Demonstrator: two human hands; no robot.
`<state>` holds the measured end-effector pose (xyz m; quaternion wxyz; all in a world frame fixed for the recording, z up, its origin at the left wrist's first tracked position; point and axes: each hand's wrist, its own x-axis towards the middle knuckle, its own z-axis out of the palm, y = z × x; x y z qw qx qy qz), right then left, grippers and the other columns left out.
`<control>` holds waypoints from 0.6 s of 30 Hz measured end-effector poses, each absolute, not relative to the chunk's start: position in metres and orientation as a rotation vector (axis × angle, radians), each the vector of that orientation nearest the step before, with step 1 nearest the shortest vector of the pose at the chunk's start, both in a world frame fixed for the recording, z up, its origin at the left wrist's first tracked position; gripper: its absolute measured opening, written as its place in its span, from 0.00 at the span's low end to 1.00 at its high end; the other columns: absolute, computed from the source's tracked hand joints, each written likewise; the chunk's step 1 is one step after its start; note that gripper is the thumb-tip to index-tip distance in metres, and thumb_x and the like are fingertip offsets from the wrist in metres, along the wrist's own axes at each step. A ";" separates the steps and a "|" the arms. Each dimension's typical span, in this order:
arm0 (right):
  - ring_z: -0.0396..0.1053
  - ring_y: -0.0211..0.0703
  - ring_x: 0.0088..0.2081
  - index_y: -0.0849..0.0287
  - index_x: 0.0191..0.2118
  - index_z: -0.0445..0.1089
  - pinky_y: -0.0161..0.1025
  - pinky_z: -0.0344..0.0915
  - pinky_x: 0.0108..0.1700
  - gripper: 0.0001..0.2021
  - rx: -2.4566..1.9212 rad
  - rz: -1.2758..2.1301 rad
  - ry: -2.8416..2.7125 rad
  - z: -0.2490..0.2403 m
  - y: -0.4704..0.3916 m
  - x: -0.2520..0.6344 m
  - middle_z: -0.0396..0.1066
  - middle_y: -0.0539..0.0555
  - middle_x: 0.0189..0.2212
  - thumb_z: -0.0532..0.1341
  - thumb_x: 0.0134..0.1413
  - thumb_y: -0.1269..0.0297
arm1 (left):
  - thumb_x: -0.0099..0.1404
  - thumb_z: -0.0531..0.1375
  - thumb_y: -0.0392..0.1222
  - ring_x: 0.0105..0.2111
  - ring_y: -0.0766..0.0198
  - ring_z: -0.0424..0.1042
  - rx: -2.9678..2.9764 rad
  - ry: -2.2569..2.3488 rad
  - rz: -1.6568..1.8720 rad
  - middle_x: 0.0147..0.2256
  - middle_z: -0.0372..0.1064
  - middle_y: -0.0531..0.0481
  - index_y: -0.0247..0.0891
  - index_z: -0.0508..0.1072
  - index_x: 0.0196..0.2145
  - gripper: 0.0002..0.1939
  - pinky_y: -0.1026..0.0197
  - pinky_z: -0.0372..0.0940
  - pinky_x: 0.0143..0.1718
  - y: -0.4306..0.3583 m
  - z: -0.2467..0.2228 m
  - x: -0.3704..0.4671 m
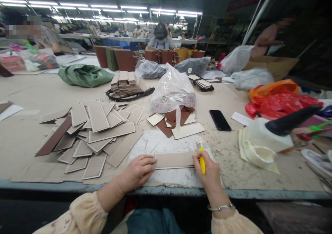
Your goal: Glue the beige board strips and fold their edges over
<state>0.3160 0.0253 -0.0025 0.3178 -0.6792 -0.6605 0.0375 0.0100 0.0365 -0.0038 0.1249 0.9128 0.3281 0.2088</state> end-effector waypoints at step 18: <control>0.68 0.40 0.23 0.55 0.31 0.65 0.35 0.49 0.25 0.09 -1.936 -0.224 -1.920 0.003 0.022 0.310 0.69 0.48 0.21 0.55 0.60 0.59 | 0.64 0.54 0.32 0.50 0.58 0.67 2.676 0.942 0.624 0.46 0.72 0.48 0.39 0.73 0.35 0.08 0.53 0.65 0.52 0.037 0.006 0.014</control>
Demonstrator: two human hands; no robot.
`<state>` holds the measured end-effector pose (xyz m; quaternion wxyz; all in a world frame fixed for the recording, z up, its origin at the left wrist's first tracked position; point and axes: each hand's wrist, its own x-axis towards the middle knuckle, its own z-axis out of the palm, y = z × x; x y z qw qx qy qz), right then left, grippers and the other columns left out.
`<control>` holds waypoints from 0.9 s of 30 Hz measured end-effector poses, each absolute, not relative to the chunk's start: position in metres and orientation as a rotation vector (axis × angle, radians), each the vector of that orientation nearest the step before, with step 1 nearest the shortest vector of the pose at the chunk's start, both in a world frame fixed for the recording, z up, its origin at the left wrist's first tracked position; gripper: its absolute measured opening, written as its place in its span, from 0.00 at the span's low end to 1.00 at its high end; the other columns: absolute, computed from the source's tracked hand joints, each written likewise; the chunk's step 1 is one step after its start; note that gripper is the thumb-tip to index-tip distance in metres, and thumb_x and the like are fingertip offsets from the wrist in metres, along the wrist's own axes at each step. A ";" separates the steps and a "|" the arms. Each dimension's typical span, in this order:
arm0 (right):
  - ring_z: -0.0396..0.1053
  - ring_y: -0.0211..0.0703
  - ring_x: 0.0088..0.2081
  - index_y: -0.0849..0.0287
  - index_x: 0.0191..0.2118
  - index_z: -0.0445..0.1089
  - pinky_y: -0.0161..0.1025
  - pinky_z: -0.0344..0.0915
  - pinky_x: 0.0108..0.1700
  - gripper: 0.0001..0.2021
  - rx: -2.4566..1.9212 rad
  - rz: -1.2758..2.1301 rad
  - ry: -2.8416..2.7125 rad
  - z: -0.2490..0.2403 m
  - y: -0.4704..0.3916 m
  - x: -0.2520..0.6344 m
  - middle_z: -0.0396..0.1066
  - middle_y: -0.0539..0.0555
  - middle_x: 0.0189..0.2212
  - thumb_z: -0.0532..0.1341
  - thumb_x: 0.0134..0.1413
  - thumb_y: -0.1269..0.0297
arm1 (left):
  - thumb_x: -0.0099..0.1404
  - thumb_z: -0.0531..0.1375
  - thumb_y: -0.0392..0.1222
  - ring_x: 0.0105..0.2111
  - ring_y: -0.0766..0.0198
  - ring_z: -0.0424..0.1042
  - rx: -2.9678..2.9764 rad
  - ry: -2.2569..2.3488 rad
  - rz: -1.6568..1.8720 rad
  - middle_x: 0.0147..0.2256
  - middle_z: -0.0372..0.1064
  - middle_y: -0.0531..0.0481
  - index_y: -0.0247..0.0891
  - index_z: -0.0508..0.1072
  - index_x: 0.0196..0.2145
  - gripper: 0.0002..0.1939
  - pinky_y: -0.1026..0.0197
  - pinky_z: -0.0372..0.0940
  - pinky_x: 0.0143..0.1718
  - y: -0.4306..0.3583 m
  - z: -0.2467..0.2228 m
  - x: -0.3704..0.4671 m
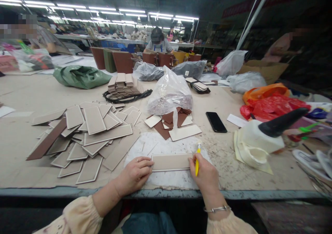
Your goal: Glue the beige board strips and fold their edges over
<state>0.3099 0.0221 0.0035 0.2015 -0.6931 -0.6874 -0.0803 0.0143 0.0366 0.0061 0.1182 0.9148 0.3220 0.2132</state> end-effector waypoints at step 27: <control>0.57 0.62 0.60 0.60 0.47 0.61 0.63 0.57 0.58 0.22 -1.563 0.344 -1.980 -0.011 -0.001 0.270 0.62 0.69 0.56 0.68 0.46 0.68 | 0.66 0.53 0.34 0.48 0.59 0.69 2.715 0.944 0.649 0.45 0.73 0.46 0.39 0.74 0.34 0.09 0.55 0.67 0.50 0.040 0.006 0.017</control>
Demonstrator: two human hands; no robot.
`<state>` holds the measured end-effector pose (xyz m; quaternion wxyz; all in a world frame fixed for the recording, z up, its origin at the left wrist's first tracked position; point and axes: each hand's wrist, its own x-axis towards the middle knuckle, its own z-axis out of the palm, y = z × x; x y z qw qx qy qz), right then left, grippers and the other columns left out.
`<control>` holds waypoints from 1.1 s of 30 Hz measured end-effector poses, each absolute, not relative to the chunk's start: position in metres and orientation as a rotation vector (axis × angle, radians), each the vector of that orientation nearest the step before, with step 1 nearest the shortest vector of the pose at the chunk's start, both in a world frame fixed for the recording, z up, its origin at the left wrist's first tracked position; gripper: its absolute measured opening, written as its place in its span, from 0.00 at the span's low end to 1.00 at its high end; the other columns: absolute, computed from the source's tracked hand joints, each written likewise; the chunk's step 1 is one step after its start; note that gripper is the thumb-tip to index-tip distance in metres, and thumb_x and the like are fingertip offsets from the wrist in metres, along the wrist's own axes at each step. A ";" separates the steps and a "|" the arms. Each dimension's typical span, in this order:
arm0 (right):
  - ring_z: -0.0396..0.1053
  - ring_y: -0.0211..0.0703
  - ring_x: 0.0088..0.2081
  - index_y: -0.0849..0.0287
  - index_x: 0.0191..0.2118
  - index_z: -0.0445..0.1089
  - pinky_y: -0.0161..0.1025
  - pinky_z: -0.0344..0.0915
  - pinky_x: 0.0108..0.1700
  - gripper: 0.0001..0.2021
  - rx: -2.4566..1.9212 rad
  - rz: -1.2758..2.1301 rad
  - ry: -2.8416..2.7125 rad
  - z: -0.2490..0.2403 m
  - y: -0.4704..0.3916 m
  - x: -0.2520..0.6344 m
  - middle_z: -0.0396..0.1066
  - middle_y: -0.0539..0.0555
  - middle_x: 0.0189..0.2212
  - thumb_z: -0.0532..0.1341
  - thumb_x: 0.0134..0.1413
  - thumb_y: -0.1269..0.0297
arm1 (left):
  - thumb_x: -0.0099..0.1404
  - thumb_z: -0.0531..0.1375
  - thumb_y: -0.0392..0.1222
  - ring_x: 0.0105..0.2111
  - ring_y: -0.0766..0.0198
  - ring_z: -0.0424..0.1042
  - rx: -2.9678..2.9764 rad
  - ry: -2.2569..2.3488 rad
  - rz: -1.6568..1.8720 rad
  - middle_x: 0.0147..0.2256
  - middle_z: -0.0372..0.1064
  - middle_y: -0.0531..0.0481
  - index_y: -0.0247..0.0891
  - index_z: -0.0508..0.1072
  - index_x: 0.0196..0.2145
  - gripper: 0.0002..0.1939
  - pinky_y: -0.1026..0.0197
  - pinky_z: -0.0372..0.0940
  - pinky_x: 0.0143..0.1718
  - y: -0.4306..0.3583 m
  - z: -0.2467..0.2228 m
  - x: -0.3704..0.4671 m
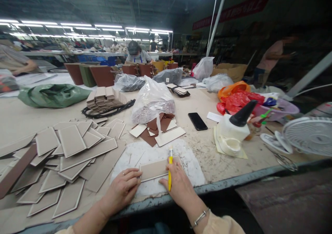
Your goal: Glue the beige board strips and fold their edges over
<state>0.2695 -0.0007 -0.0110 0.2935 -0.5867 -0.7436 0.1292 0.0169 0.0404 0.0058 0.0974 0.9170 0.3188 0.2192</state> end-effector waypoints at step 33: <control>0.74 0.44 0.43 0.55 0.39 0.58 0.39 0.70 0.42 0.04 -1.446 0.135 -1.508 0.025 0.006 0.327 0.74 0.59 0.42 0.53 0.61 0.62 | 0.57 0.52 0.63 0.26 0.66 0.54 1.693 1.305 0.387 0.22 0.51 0.57 0.38 0.60 0.22 0.23 0.64 0.51 0.28 0.034 0.045 0.073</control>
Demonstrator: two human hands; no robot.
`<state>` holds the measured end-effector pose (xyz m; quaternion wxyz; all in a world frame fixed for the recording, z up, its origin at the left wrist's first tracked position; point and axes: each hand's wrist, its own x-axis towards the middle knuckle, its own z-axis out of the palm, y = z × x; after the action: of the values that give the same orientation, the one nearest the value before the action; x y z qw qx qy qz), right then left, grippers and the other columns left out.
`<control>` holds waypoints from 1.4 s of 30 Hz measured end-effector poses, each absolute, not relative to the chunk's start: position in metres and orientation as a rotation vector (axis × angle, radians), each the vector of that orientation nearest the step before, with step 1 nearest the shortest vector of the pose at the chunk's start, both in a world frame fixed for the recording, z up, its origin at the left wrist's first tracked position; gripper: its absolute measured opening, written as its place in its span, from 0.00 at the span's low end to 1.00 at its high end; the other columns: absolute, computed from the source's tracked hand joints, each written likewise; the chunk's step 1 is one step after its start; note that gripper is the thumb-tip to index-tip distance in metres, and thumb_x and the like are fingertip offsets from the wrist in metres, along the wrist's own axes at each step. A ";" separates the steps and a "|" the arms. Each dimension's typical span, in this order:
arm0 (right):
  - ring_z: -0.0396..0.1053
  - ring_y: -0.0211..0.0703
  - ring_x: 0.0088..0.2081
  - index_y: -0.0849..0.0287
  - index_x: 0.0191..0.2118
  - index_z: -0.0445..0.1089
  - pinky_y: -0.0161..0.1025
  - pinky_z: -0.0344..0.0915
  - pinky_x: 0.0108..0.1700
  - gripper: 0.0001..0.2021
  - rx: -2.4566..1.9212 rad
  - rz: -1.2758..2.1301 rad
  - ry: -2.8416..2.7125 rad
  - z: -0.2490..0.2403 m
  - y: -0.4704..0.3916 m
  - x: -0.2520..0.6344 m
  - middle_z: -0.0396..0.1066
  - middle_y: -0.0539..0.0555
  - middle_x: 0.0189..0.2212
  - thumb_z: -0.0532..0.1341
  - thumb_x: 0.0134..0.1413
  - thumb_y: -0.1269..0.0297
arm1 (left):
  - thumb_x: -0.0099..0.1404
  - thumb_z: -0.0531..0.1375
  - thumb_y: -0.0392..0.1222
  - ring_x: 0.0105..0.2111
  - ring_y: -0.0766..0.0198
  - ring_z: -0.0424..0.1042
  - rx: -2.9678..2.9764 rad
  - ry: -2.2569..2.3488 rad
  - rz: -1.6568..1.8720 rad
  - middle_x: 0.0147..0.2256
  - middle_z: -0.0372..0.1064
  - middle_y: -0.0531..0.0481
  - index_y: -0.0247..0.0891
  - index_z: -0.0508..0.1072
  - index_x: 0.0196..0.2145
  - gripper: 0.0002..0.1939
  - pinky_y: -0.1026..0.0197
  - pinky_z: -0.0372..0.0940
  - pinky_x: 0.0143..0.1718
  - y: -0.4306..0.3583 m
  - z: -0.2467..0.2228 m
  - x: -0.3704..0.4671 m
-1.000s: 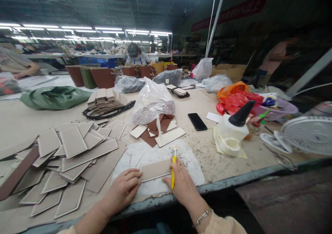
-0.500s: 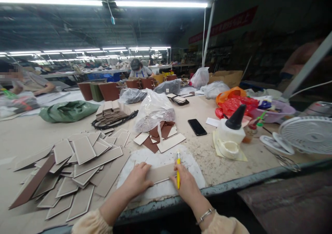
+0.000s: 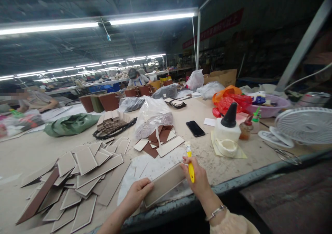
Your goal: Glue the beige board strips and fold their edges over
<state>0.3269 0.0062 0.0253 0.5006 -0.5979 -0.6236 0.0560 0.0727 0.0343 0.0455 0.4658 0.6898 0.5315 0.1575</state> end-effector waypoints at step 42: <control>0.75 0.41 0.30 0.55 0.38 0.64 0.34 0.70 0.32 0.07 -1.385 0.045 -1.542 0.030 0.010 0.321 0.76 0.52 0.33 0.57 0.61 0.58 | 0.65 0.57 0.45 0.47 0.60 0.70 2.446 1.423 0.548 0.45 0.72 0.46 0.39 0.74 0.42 0.12 0.60 0.64 0.51 0.101 0.034 0.046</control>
<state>0.3206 0.0102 0.0305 0.5089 -0.5751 -0.6403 0.0187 0.0458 0.1012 0.0337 0.1294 0.8415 0.4894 0.1887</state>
